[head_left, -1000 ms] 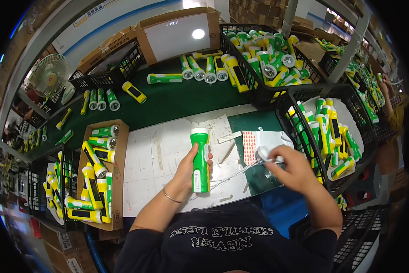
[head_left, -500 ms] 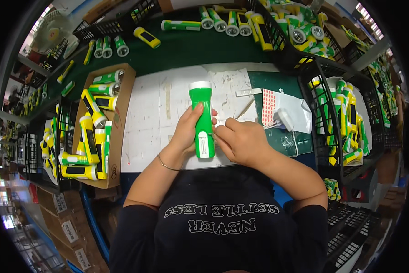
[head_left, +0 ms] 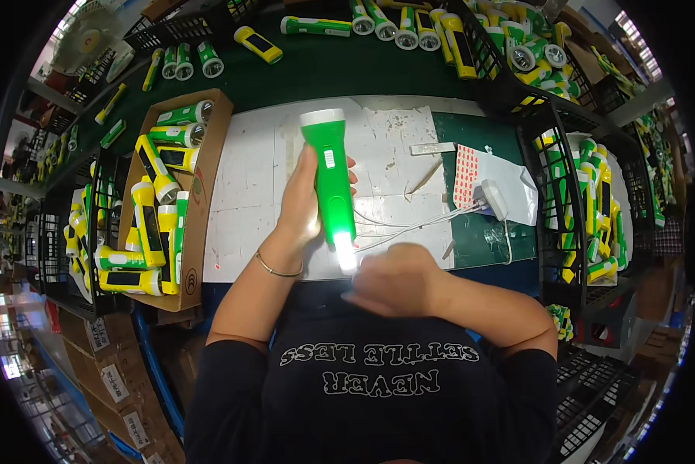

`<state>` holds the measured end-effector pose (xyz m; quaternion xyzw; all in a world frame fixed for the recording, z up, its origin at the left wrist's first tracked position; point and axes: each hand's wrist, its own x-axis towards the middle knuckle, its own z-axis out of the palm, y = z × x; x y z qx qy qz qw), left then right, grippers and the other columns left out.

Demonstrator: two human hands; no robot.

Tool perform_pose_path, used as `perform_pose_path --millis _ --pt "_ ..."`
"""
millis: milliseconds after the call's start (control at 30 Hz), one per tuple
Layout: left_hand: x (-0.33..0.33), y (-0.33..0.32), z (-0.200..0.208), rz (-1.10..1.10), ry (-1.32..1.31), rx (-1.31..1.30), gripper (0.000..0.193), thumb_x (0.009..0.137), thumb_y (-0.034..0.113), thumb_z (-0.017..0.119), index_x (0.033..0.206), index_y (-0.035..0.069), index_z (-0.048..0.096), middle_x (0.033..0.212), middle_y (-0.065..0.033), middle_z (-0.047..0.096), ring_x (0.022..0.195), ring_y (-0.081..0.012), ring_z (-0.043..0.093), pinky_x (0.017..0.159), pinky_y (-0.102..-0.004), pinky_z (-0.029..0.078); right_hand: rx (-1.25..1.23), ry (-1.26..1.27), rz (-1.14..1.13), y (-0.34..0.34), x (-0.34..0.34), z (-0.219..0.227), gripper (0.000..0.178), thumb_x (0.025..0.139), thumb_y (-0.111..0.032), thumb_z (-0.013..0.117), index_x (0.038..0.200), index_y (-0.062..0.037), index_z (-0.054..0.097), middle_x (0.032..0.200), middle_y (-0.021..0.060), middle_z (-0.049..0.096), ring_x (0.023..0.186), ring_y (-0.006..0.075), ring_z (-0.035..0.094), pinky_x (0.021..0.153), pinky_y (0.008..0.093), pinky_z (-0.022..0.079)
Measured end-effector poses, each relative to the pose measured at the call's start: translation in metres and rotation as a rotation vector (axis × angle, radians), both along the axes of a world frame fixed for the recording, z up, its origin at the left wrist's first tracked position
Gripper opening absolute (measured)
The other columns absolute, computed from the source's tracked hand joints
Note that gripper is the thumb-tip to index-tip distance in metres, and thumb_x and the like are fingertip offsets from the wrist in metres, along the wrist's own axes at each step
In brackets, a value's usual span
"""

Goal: Assemble and label portable flashlights on a production line.

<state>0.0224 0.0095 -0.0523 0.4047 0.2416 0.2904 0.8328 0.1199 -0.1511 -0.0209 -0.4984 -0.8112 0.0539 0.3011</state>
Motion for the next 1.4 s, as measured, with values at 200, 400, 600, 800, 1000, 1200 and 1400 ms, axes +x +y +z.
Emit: perform_pose_path --millis 200,400,600,800,1000,1200,1400 --pt "0.004 -0.013 0.009 -0.093 0.038 0.084 0.034 0.091 0.02 0.054 0.118 0.004 0.04 0.097 -0.0103 0.055 0.082 -0.0137 0.056 0.067 -0.0273 0.05 -0.257 0.555 -0.449 0.047 0.028 -0.009 0.04 0.077 -0.018 0.07 0.059 -0.0051 0.037 0.054 0.0036 0.038 0.05 0.0118 0.034 0.046 0.0281 0.032" --pt "-0.015 -0.01 0.01 -0.183 0.291 0.401 0.033 0.093 0.022 0.05 0.119 0.006 0.041 0.096 -0.008 0.055 0.076 -0.0126 0.056 0.07 -0.0268 0.048 -0.367 0.673 -0.479 0.049 0.065 0.004 0.037 0.076 -0.029 0.069 0.065 -0.0035 0.045 0.058 0.0041 0.047 0.053 0.0135 0.045 0.05 0.0307 0.037" --pt "-0.029 -0.018 0.04 -0.316 0.581 1.164 0.05 0.079 0.022 0.063 0.122 0.004 0.043 0.103 -0.0203 0.057 0.091 -0.0367 0.058 0.076 -0.0384 0.048 -0.679 0.37 -0.244 0.058 0.082 0.03 0.062 0.066 -0.042 0.076 0.118 -0.0173 0.053 0.088 0.0126 0.061 0.076 0.0218 0.06 0.069 0.0298 0.047" --pt "-0.069 0.013 0.041 -0.455 0.922 1.388 0.035 0.071 0.019 0.064 0.103 0.007 0.055 0.09 -0.0148 0.06 0.083 -0.0329 0.059 0.072 -0.0391 0.049 -0.568 0.619 -0.206 0.043 0.101 0.006 0.062 0.062 -0.034 0.081 0.116 -0.0174 0.055 0.096 0.009 0.057 0.078 0.0145 0.055 0.069 0.0266 0.045" --pt "-0.06 0.008 0.04 -0.561 0.798 1.298 0.037 0.072 0.023 0.065 0.101 0.002 0.054 0.089 -0.018 0.061 0.083 -0.0344 0.059 0.072 -0.0401 0.047 -0.672 0.65 -0.155 0.052 0.08 0.01 0.06 0.064 -0.027 0.081 0.117 -0.0148 0.054 0.105 0.0043 0.055 0.098 0.013 0.05 0.076 0.0264 0.043" --pt "-0.048 0.004 0.013 -0.4 0.607 0.801 0.052 0.074 0.02 0.065 0.117 0.0 0.044 0.097 -0.0186 0.059 0.091 -0.0267 0.059 0.08 -0.0338 0.046 -0.462 0.447 -0.323 0.062 0.077 -0.022 0.047 0.071 -0.029 0.074 0.11 -0.0085 0.057 0.091 0.0069 0.063 0.086 0.0197 0.061 0.072 0.0304 0.048" --pt "-0.045 -0.004 -0.009 -0.259 0.571 0.554 0.062 0.075 0.019 0.068 0.124 -0.002 0.037 0.108 -0.0154 0.055 0.099 -0.0221 0.054 0.086 -0.0323 0.044 -0.427 0.015 -0.473 0.074 0.023 -0.059 0.021 0.08 -0.026 0.06 0.089 -0.0073 0.061 0.091 0.0103 0.061 0.079 0.0282 0.061 0.066 0.0391 0.049"
